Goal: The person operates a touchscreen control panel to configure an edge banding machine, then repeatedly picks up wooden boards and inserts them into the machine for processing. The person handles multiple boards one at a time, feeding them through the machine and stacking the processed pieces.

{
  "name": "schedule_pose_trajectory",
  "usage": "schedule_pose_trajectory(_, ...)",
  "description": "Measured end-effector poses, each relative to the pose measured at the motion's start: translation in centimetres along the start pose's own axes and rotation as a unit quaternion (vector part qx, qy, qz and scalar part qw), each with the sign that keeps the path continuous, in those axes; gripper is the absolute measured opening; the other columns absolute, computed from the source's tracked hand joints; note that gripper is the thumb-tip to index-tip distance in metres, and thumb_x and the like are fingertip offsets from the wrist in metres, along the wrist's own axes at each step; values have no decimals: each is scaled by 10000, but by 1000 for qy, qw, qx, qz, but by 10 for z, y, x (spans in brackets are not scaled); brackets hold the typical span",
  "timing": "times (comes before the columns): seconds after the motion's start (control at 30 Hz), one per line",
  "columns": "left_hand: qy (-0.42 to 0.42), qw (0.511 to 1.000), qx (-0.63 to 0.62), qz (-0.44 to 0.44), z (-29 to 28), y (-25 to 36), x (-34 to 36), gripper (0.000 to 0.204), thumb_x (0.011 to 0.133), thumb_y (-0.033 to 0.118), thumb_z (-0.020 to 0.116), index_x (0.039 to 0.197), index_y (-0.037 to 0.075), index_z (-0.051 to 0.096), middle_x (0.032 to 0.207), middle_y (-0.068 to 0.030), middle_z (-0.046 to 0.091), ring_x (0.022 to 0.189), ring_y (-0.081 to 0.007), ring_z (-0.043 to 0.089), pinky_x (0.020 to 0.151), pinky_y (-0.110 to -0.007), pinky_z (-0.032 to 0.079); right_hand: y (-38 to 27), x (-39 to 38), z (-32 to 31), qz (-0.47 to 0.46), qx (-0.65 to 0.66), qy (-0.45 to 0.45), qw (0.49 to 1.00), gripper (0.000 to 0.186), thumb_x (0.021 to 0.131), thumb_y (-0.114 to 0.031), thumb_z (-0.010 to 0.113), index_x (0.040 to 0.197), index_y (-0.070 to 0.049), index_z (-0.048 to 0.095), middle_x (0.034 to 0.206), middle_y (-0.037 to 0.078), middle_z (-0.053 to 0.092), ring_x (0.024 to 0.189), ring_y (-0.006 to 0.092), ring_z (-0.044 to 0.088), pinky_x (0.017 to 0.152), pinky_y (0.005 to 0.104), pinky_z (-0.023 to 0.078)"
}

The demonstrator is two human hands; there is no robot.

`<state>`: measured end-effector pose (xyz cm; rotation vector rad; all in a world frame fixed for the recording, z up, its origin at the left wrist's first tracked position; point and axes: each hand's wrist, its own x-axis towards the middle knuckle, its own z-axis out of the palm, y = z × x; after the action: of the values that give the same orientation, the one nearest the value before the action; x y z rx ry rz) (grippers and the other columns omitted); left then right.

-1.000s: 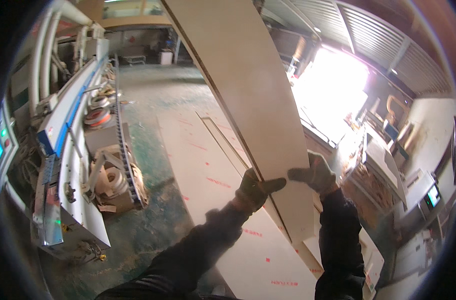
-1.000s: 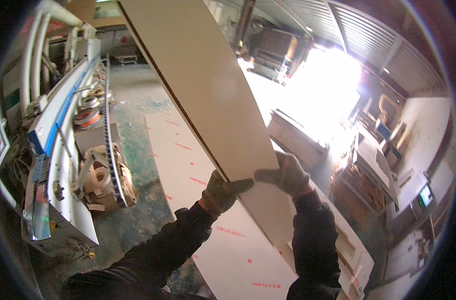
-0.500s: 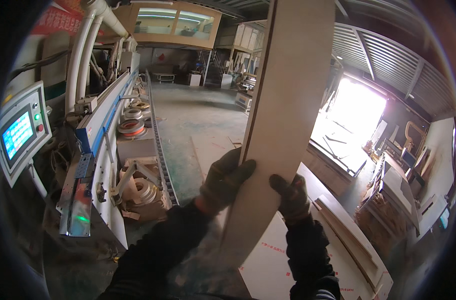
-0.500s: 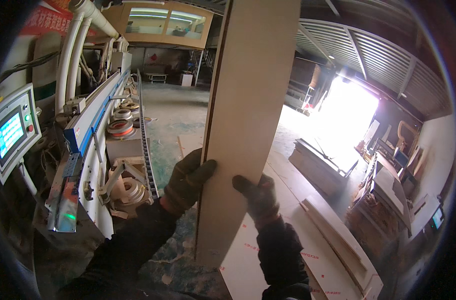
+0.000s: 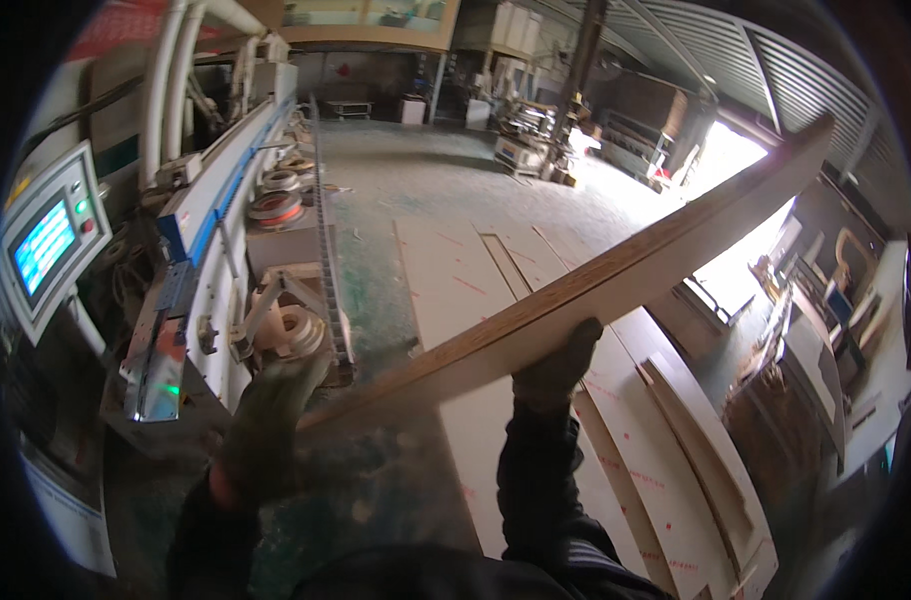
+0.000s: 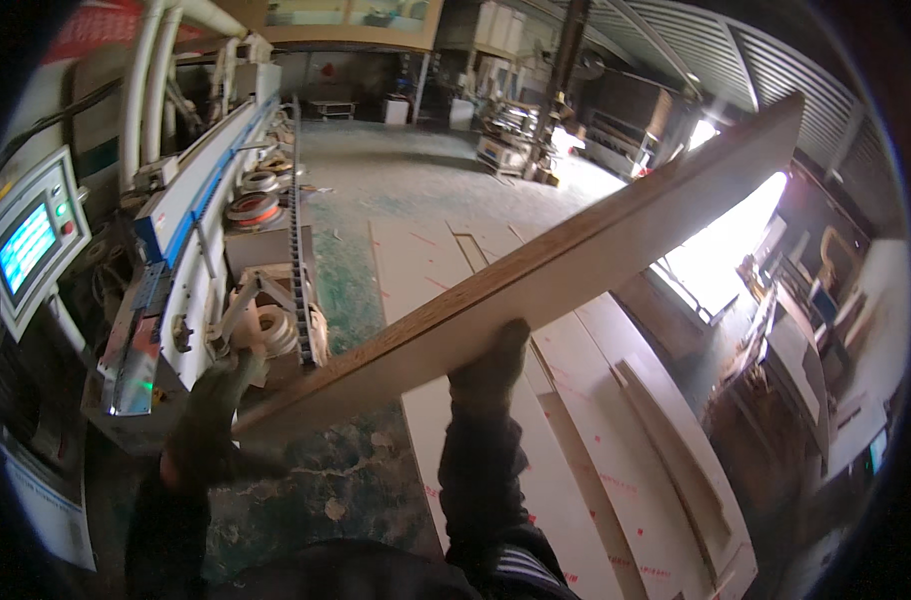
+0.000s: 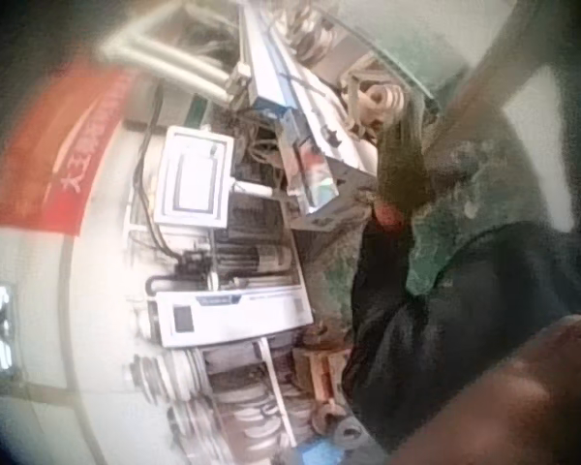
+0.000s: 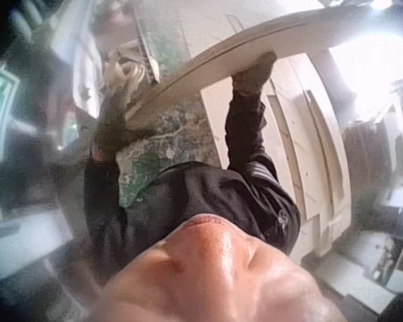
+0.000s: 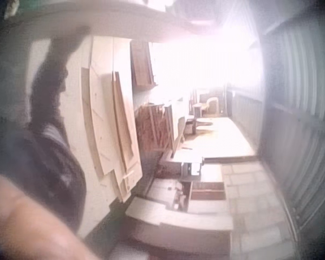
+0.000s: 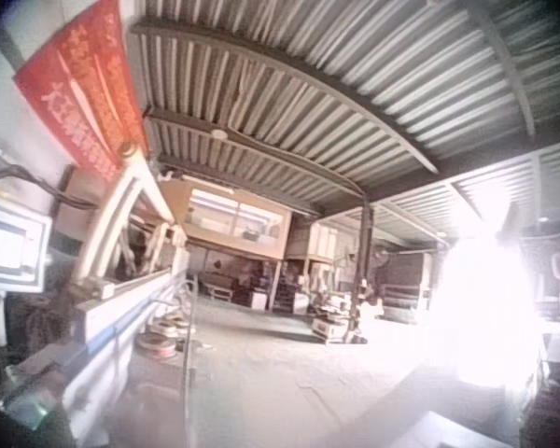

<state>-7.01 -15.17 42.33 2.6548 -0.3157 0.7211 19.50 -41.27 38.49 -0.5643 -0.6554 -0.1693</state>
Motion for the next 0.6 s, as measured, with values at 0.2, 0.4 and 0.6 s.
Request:
schedule_pose_trajectory(0.2,261,923,267,-98,51,19,-72,594,928,315,739,1406,18,548,1329,-232,598,1277,-436,550,1118,-562,409,29,32,-31,-38,427,-196,882,294,1088,-425,484,989,-185,623,840,-44,580,711,129,511,665,312,459)
schedule_pose_trajectory(0.4,182,897,401,-36,17,1,-131,480,1025,243,683,1379,-56,559,1359,-237,587,1244,-408,584,1104,-543,456,41,-8,-26,-23,372,2,928,168,1049,-292,539,909,-198,543,838,-50,511,731,111,468,709,310,434)
schedule_pose_trajectory(0.6,311,867,371,116,20,14,-130,364,974,308,743,1152,10,635,1124,-145,626,1026,-311,607,953,-467,493,46,-27,-6,-10,504,-122,855,236,1039,-266,566,850,-207,437,788,-56,438,739,125,445,785,334,381)
